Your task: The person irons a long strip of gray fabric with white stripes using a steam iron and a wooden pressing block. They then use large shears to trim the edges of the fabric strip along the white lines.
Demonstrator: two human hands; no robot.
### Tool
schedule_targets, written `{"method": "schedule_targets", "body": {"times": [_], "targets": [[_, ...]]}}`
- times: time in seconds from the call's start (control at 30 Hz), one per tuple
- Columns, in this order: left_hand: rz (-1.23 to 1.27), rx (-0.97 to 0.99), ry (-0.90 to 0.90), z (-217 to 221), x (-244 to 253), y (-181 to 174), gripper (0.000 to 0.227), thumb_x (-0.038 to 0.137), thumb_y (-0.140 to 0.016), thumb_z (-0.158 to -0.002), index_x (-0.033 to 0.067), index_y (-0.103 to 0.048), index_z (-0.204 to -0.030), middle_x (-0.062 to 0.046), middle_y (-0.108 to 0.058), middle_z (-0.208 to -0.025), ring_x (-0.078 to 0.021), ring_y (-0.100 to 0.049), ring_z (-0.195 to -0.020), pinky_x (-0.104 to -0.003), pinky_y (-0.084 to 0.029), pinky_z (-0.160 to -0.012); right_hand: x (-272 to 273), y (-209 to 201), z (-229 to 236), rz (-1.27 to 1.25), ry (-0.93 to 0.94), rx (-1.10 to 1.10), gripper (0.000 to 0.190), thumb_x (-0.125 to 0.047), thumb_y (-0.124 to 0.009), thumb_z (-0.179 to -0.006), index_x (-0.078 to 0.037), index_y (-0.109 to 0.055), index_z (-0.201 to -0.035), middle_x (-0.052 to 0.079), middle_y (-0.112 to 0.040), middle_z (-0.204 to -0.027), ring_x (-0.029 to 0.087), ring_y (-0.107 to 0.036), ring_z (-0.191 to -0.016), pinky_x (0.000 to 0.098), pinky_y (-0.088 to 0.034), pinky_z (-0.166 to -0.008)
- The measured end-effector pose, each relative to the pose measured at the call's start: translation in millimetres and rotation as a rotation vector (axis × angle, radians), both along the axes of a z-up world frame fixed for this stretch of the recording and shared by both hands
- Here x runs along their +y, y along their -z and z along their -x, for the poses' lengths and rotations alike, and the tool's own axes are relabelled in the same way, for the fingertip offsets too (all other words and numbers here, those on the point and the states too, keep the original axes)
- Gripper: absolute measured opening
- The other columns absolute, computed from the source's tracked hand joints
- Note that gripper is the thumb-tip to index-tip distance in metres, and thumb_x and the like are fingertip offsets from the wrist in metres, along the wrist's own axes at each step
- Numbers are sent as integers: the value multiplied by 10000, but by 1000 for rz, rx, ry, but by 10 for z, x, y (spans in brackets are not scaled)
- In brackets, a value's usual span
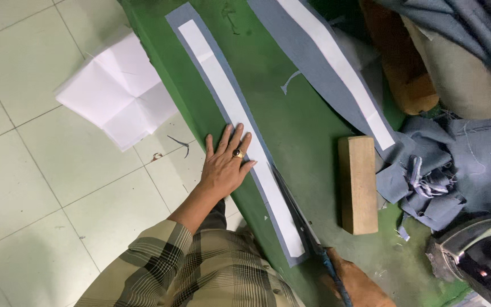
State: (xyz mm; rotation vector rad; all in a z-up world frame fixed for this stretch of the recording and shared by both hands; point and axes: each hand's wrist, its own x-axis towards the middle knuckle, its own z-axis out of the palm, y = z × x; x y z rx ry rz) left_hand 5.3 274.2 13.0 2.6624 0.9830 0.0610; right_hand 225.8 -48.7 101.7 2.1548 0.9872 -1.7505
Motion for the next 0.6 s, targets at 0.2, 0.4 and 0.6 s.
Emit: {"method": "schedule_targets", "body": {"times": [0.2,0.4,0.6], "targets": [[84,-298,-69,43,-273,-134,616,433,-480,-1060,39,-444,-1533,-208,-256,-1673,-409,-201,-1558,-680,-210,-1210,-39,-103,-117,-103,4,-25,88,-194,-597,-866,-225,-589,-948,-6,-650,-649,126,-650,-579,323,-514,-558],[1012,-474,-852,46,-835,-604,359,273,-722,-935,114,-655,-1250,-40,-740,-1102,-161,-739,-991,-314,-632,-844,141,-317,-64,108,556,344,126,-84,-662,-952,0,-662,-1046,150,-577,-568,202,-524,-437,304,-442,-435],[1252,-692,-1115,-119,-1067,-489,302,137,-696,-953,40,-626,-1231,-123,-734,-1122,-221,-750,-998,-287,-636,-795,-149,-2,-77,4,714,532,511,-51,-634,-871,30,-697,-1372,194,-541,-558,258,-561,-383,350,-482,-327]]}}
